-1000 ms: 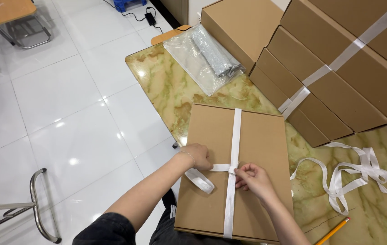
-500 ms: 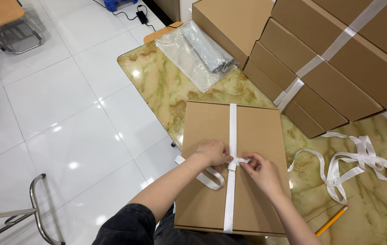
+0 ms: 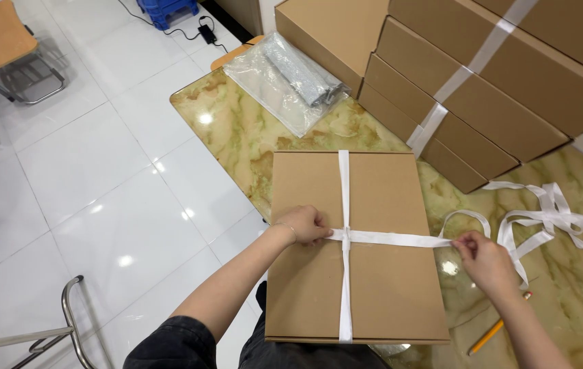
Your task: The person ties a white ribbon around a brown cardboard box, creates a bow, and writes a holiday greeting on a yellow sticky note using a pencil before sticking it onto the box.
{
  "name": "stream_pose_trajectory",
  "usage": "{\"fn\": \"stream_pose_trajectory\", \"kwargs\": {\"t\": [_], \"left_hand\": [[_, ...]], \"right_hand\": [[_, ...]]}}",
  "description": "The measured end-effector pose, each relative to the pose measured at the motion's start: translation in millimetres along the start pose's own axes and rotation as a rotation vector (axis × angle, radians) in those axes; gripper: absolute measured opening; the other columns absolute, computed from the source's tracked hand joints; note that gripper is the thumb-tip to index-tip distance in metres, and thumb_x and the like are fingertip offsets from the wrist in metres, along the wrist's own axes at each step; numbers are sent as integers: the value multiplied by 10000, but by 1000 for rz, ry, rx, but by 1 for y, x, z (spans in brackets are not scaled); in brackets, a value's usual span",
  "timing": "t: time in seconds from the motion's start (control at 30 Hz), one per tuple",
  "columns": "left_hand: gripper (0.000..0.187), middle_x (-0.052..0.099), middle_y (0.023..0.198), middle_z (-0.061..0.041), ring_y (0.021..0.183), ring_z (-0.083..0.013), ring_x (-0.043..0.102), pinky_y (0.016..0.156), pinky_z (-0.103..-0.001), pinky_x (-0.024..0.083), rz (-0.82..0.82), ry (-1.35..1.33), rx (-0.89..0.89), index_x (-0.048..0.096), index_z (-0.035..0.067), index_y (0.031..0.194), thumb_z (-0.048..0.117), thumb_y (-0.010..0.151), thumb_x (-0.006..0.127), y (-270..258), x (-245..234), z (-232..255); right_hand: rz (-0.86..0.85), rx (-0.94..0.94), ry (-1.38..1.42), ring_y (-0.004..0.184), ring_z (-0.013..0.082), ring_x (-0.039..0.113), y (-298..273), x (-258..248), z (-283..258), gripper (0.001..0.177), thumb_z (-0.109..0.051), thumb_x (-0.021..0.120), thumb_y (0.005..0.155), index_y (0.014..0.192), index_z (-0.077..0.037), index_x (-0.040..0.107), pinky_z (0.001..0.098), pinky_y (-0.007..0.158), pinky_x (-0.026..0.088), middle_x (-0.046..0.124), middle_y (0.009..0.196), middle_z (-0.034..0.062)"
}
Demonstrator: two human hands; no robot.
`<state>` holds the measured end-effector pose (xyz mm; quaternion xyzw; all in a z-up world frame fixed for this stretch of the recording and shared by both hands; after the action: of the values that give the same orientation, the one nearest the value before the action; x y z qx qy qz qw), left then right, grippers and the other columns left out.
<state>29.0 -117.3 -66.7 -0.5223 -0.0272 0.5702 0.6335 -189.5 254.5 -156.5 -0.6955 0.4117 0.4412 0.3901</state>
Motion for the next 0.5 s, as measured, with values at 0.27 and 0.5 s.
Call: {"fn": "stream_pose_trajectory", "kwargs": {"t": [0.27, 0.5], "left_hand": [[195, 716, 1063, 11, 1015, -267, 649, 749, -441, 524, 430, 205, 211, 689, 246, 1063, 397, 946, 651, 31, 42, -22], [673, 297, 1721, -99, 1574, -276, 283, 1258, -602, 128, 640, 605, 645, 410, 78, 1583, 513, 1072, 368, 4, 125, 25]], "right_hand": [[-18, 132, -33, 906, 326, 722, -5, -35, 34, 242, -380, 645, 1045, 1078, -156, 733, 444, 768, 535, 807, 922, 88], [46, 32, -116, 965, 432, 745, 15, -32, 31, 281, -364, 542, 1110, 1167, -126, 680, 546, 745, 563, 804, 1051, 156]]}}
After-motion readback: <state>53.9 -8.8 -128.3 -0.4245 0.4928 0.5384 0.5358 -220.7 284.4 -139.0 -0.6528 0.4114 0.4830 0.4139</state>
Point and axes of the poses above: each hand's wrist, its own y-axis towards the middle knuckle, its own x-axis out of the palm, z = x × y, the point moved 2 cm from there along y, towards the middle knuckle
